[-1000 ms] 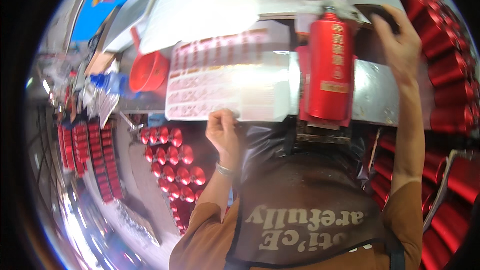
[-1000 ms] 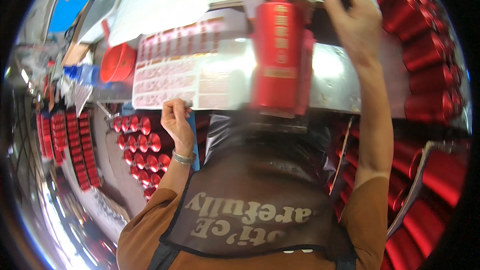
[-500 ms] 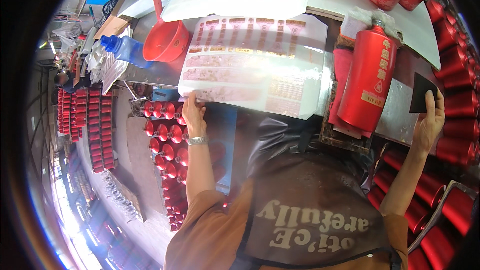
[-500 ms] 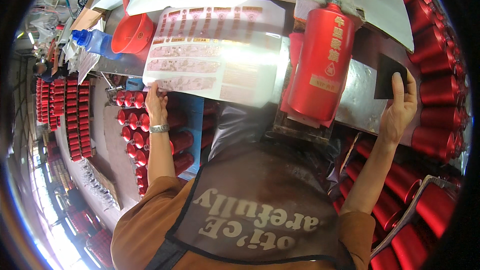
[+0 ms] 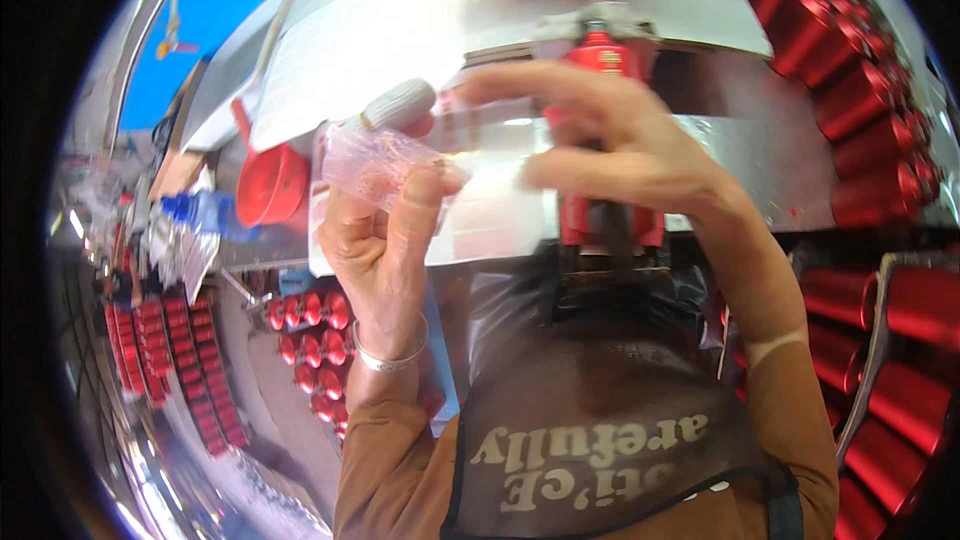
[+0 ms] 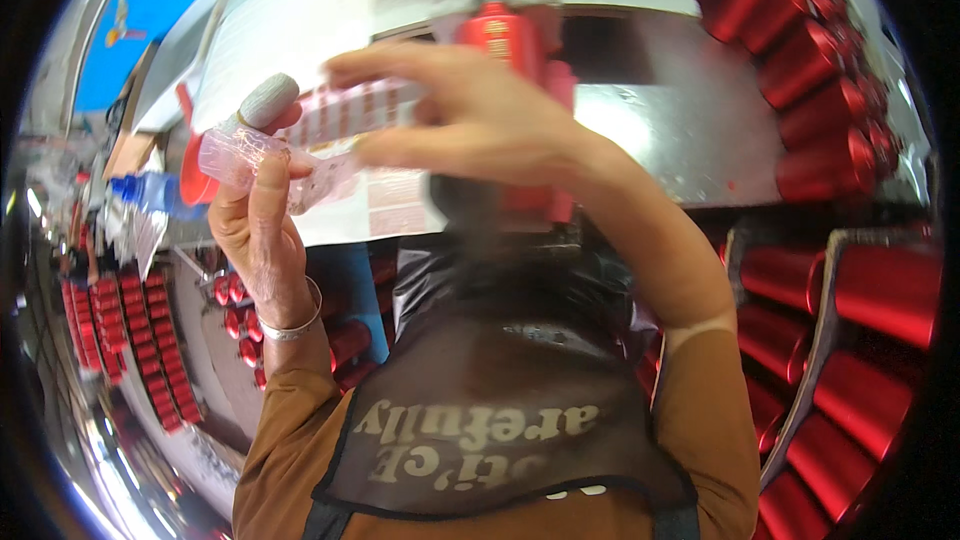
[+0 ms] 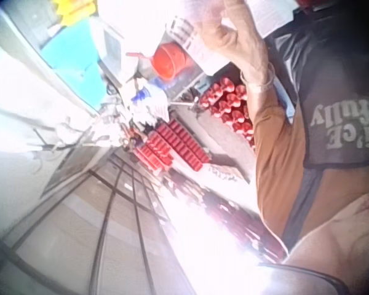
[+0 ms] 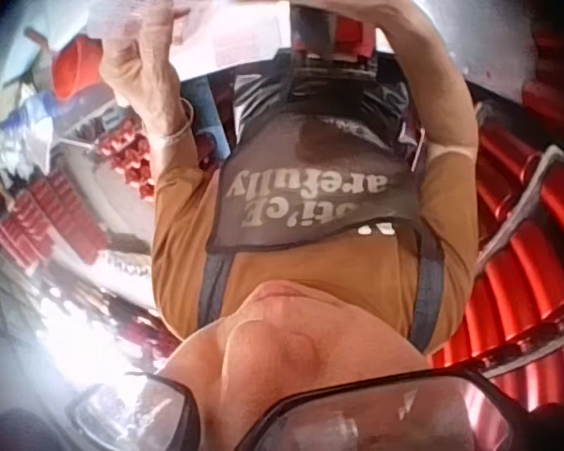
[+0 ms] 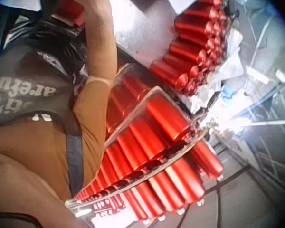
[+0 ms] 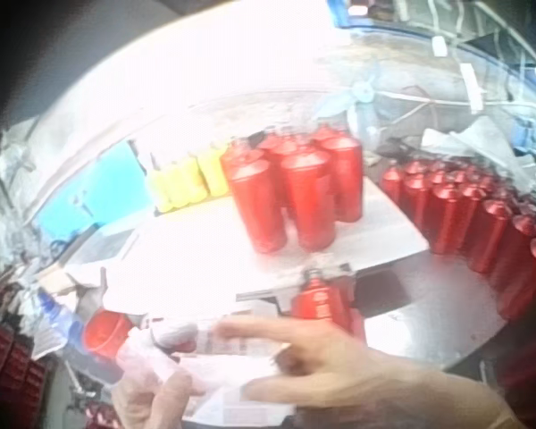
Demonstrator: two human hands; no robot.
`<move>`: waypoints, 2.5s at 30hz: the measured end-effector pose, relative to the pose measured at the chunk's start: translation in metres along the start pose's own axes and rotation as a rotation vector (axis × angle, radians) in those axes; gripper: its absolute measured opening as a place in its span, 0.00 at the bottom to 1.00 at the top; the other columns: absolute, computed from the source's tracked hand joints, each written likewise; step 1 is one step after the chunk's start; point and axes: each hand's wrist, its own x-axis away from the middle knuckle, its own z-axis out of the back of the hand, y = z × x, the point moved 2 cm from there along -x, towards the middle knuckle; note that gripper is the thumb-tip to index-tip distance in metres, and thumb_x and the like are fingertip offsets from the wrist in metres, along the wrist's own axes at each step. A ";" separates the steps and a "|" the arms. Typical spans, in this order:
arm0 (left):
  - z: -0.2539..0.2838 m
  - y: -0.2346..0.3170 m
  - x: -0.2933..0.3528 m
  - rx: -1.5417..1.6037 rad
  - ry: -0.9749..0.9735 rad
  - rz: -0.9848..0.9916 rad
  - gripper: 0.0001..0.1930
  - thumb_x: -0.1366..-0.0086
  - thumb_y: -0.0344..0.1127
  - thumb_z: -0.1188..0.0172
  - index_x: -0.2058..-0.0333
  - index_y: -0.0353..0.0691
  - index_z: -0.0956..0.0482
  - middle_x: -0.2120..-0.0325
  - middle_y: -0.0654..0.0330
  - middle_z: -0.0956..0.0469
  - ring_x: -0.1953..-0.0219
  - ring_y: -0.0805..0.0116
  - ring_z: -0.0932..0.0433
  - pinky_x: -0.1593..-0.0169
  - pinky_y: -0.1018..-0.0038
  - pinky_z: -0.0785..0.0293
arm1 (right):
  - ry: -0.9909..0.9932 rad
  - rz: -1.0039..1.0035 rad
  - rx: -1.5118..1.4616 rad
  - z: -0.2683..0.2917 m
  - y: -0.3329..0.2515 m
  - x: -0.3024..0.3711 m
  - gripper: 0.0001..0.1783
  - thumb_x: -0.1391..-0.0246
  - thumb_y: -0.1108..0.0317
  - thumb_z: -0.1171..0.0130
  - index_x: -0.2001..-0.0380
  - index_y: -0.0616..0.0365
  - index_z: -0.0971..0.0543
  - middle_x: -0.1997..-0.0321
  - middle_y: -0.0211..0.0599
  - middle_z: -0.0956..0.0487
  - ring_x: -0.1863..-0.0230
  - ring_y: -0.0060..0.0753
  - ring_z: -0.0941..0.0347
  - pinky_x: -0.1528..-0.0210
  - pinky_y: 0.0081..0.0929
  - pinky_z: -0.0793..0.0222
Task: The person picks red cylindrical containers from a tray, applies a printed label to each one, smooths it with a black card, and places the labeled containers on a nearby surface. The process is repeated for multiple containers.
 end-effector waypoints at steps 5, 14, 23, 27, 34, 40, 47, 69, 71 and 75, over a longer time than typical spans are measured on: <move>-0.037 0.014 -0.014 -0.021 -0.066 -0.189 0.08 0.30 0.28 0.40 0.68 0.34 0.16 0.66 0.60 0.18 0.61 0.71 0.22 0.52 0.72 0.28 | -0.212 -0.203 -0.040 0.019 -0.014 0.024 0.14 0.44 0.65 0.34 0.59 0.63 0.18 0.64 0.34 0.17 0.63 0.20 0.23 0.60 0.23 0.27; -0.081 -0.053 0.041 -0.123 -0.290 0.210 0.03 0.41 0.26 0.33 0.69 0.35 0.19 0.47 0.50 0.22 0.48 0.65 0.23 0.42 0.67 0.31 | 0.085 -0.621 0.047 0.078 -0.013 0.163 0.05 0.41 0.73 0.39 0.66 0.64 0.19 0.73 0.29 0.20 0.72 0.19 0.24 0.67 0.20 0.27; -0.082 -0.076 0.062 -0.180 -0.228 0.263 0.06 0.40 0.29 0.32 0.72 0.36 0.21 0.50 0.51 0.23 0.45 0.61 0.27 0.39 0.64 0.35 | 0.229 -0.671 0.194 0.113 0.021 0.178 0.14 0.42 0.62 0.35 0.72 0.64 0.21 0.77 0.26 0.26 0.73 0.17 0.32 0.70 0.21 0.35; -0.072 -0.089 0.069 -0.110 -0.252 0.408 0.06 0.36 0.31 0.34 0.70 0.37 0.22 0.60 0.61 0.23 0.55 0.74 0.28 0.50 0.75 0.34 | 0.208 -0.655 0.235 0.117 0.032 0.178 0.16 0.43 0.60 0.35 0.72 0.63 0.21 0.77 0.25 0.27 0.73 0.17 0.34 0.70 0.22 0.37; -0.068 -0.095 0.067 0.182 -0.164 0.512 0.09 0.33 0.31 0.39 0.57 0.33 0.21 0.54 0.57 0.21 0.49 0.71 0.25 0.42 0.73 0.33 | 0.213 -0.621 0.268 0.119 0.035 0.175 0.13 0.42 0.63 0.35 0.72 0.63 0.22 0.77 0.23 0.28 0.73 0.15 0.34 0.70 0.20 0.38; -0.091 -0.101 0.046 0.060 -0.336 0.338 0.31 0.24 0.47 0.51 0.33 0.29 0.39 0.37 0.48 0.32 0.34 0.61 0.34 0.32 0.66 0.42 | 0.211 -0.605 0.309 0.117 0.025 0.177 0.14 0.42 0.62 0.36 0.72 0.63 0.22 0.77 0.23 0.28 0.72 0.16 0.34 0.69 0.21 0.37; -0.107 -0.095 0.050 0.121 -0.393 0.369 0.40 0.26 0.48 0.45 0.28 0.28 0.51 0.33 0.45 0.38 0.31 0.57 0.39 0.29 0.64 0.45 | 0.249 -0.628 0.300 0.117 0.000 0.182 0.13 0.43 0.64 0.36 0.72 0.64 0.22 0.76 0.24 0.27 0.71 0.17 0.34 0.67 0.22 0.35; -0.114 -0.089 0.048 0.040 -0.384 0.405 0.50 0.40 0.41 0.30 0.28 0.30 0.52 0.32 0.48 0.40 0.33 0.60 0.37 0.31 0.64 0.40 | 0.256 -0.670 0.475 0.139 0.027 0.197 0.17 0.43 0.59 0.37 0.72 0.66 0.23 0.78 0.29 0.28 0.74 0.20 0.33 0.69 0.25 0.35; -0.114 -0.090 0.049 0.046 -0.383 0.414 0.50 0.40 0.41 0.30 0.28 0.31 0.53 0.32 0.48 0.40 0.32 0.60 0.37 0.31 0.64 0.41 | 0.248 -0.615 0.445 0.141 0.034 0.198 0.17 0.43 0.59 0.37 0.72 0.66 0.23 0.78 0.29 0.27 0.74 0.20 0.32 0.68 0.25 0.34; -0.114 -0.091 0.049 0.069 -0.380 0.429 0.50 0.40 0.40 0.30 0.28 0.30 0.53 0.31 0.48 0.42 0.31 0.60 0.39 0.30 0.64 0.42 | 0.268 -0.644 0.662 0.144 0.049 0.195 0.17 0.43 0.60 0.38 0.63 0.66 0.19 0.68 0.39 0.18 0.65 0.30 0.23 0.61 0.27 0.27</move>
